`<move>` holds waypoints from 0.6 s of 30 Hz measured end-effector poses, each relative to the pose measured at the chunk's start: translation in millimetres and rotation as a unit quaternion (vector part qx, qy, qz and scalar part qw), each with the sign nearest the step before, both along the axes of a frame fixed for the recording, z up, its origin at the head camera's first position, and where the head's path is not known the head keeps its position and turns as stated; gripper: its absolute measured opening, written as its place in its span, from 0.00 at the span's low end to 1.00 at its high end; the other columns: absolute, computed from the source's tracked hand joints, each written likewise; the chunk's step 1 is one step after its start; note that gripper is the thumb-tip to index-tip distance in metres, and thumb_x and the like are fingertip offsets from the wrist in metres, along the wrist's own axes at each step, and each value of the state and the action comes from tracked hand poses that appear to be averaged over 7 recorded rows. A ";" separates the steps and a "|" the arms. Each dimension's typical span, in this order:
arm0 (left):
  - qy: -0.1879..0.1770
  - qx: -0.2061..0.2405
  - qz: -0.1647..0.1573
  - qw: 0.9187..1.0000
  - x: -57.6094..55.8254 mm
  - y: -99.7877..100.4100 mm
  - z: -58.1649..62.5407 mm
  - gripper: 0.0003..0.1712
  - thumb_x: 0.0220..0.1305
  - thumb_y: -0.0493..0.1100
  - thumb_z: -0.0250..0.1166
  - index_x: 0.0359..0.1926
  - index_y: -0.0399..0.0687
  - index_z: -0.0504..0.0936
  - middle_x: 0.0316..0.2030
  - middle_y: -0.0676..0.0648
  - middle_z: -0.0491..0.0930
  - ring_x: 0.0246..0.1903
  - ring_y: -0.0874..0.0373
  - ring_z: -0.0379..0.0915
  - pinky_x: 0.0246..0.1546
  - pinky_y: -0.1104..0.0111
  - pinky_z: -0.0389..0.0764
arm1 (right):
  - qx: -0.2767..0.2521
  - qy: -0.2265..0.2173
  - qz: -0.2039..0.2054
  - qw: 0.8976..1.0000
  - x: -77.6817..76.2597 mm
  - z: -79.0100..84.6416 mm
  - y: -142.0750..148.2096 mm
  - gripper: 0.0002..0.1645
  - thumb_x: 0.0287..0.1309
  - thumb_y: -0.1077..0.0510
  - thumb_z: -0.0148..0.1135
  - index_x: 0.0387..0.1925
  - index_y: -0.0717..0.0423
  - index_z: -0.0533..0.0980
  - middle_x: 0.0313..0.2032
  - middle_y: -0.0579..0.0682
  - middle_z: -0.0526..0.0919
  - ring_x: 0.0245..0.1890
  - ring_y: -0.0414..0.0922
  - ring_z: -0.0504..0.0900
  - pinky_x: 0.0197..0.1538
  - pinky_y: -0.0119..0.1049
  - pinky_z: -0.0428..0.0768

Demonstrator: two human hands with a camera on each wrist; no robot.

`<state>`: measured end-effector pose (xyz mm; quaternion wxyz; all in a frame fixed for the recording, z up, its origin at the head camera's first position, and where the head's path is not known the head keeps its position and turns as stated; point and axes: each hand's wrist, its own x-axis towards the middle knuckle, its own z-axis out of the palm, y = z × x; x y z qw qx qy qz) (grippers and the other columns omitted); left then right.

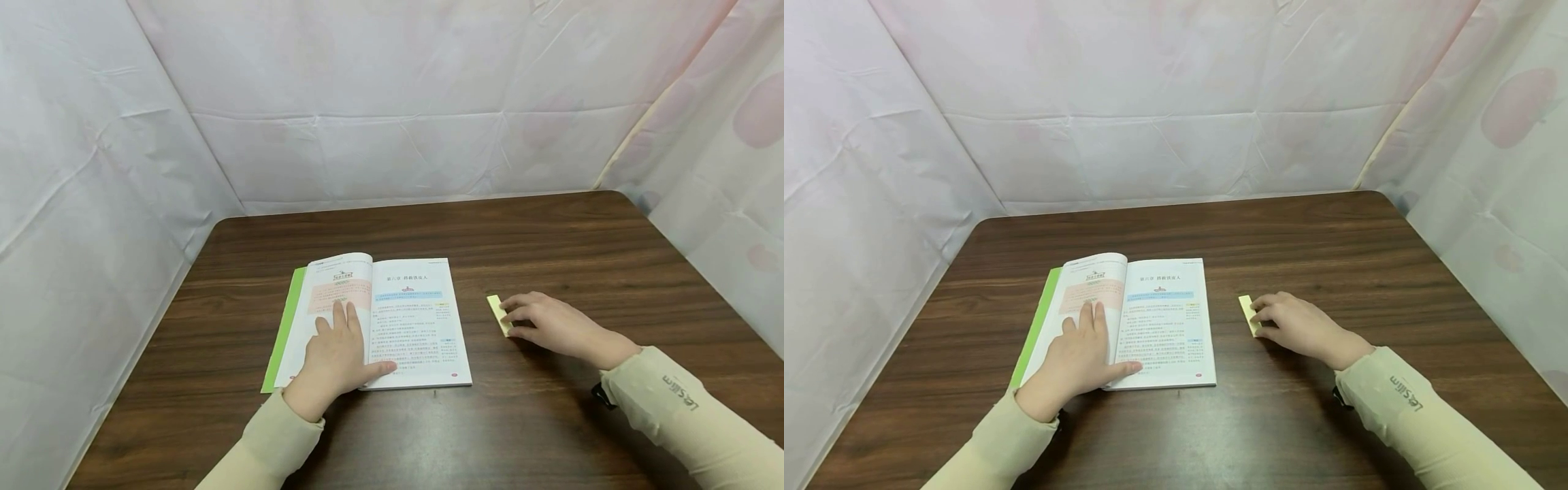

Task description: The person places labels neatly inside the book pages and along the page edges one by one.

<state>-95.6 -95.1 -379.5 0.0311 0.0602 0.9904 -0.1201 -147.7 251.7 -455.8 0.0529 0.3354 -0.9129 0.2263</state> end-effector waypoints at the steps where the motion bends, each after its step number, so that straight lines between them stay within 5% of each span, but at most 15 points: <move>1: 0.001 0.001 -0.001 1.000 0.0 0.1 -0.1 0.74 0.43 0.81 0.65 0.71 0.25 0.58 0.70 0.26 0.60 0.52 0.30 0.69 0.25 0.57 0.78 | 0.002 0.000 -0.001 1.000 0.6 0.6 0.2 0.08 0.57 0.57 0.71 0.39 0.51 0.87 0.53 0.53 0.83 0.53 0.55 0.81 0.53 0.54 0.78; 12: 0.007 0.001 -0.003 1.000 0.3 -0.6 0.1 0.74 0.42 0.82 0.64 0.71 0.25 0.59 0.69 0.26 0.61 0.52 0.29 0.70 0.25 0.58 0.78 | 0.023 0.070 0.001 0.997 -1.4 1.4 -1.2 0.10 0.59 0.62 0.63 0.40 0.53 0.87 0.47 0.49 0.87 0.46 0.49 0.87 0.46 0.49 0.81; 18: 0.005 0.001 -0.002 1.000 -0.3 -0.9 -0.5 0.74 0.42 0.83 0.64 0.71 0.26 0.58 0.70 0.26 0.60 0.52 0.30 0.69 0.26 0.57 0.78 | 0.015 0.094 -0.008 0.995 -5.1 0.7 -3.6 0.09 0.54 0.65 0.67 0.38 0.55 0.87 0.43 0.49 0.88 0.42 0.47 0.87 0.42 0.46 0.82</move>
